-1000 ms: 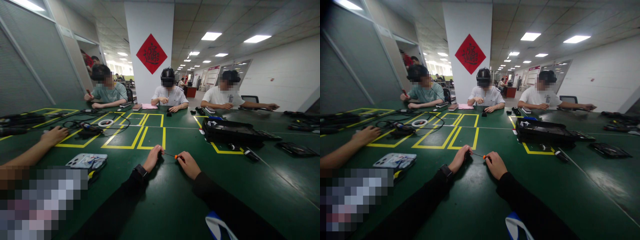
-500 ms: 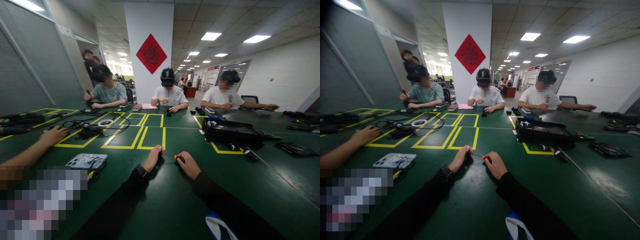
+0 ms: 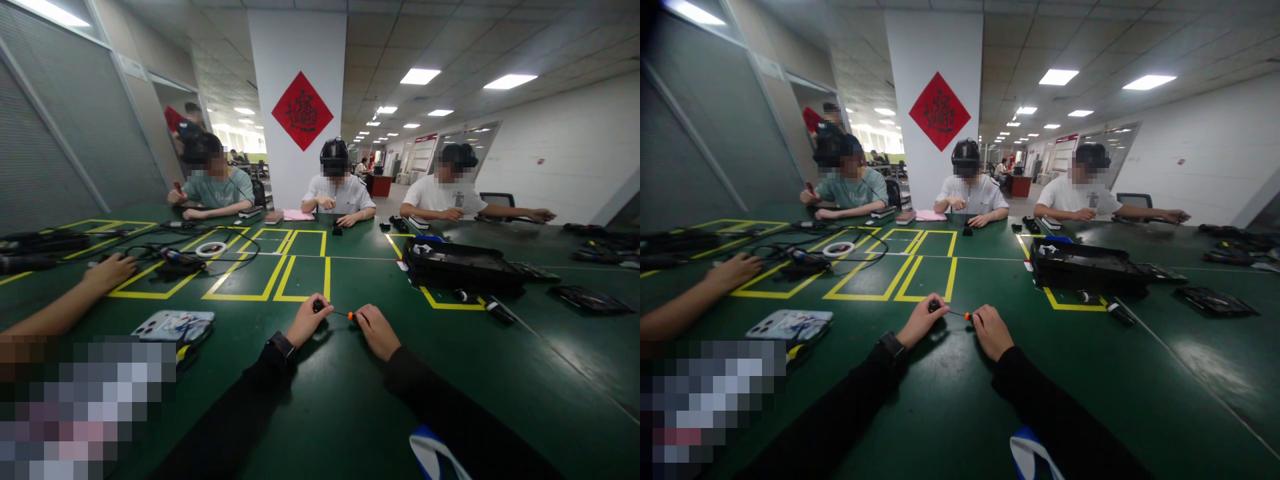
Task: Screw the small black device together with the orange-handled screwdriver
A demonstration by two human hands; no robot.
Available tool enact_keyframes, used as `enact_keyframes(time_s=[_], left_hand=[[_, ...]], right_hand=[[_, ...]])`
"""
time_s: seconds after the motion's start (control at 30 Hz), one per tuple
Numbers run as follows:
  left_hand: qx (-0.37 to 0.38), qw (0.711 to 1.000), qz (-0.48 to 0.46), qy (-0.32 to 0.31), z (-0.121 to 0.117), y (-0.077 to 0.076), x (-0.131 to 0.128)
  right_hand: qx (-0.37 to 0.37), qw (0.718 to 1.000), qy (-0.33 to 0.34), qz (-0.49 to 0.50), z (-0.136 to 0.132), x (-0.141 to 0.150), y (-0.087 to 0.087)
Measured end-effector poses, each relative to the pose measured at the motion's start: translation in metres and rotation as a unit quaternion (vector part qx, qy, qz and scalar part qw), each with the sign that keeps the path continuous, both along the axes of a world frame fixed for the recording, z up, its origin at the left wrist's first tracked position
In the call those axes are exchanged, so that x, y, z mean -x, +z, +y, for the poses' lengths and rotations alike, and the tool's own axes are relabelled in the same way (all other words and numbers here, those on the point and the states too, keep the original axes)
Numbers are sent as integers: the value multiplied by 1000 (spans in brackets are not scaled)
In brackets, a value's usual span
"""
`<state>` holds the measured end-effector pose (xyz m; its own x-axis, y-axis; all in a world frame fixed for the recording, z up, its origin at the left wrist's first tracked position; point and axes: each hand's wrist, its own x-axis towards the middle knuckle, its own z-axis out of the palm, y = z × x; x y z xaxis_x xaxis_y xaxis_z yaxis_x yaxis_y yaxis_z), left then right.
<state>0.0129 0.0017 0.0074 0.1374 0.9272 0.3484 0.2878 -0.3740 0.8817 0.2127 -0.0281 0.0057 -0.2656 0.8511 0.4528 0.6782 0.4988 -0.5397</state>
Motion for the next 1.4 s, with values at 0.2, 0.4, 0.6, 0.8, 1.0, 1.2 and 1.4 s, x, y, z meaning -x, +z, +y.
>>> enact_keyframes(time_s=[0.2,0.4,0.6,0.8,1.0,1.2,1.4], left_hand=[[-1,1000,-4,11,-2,3,0],[-7,1000,6,10,-1,2,0],[-16,1000,6,-9,-1,0,1],[-10,1000,8,5,-1,1,1],[-22,1000,12,15,3,-3,0],[-25,999,18,15,3,-4,0],[-37,999,15,25,1,-4,0]], right_hand=[[-9,1000,9,9,-2,0,3],[0,1000,6,17,-4,2,2],[-1,1000,-3,-9,-1,1,-1],[-13,999,31,29,-1,1,1],[-10,998,27,51,-2,0,0],[7,999,9,30,2,1,-2],[-20,999,4,-34,2,5,0]])
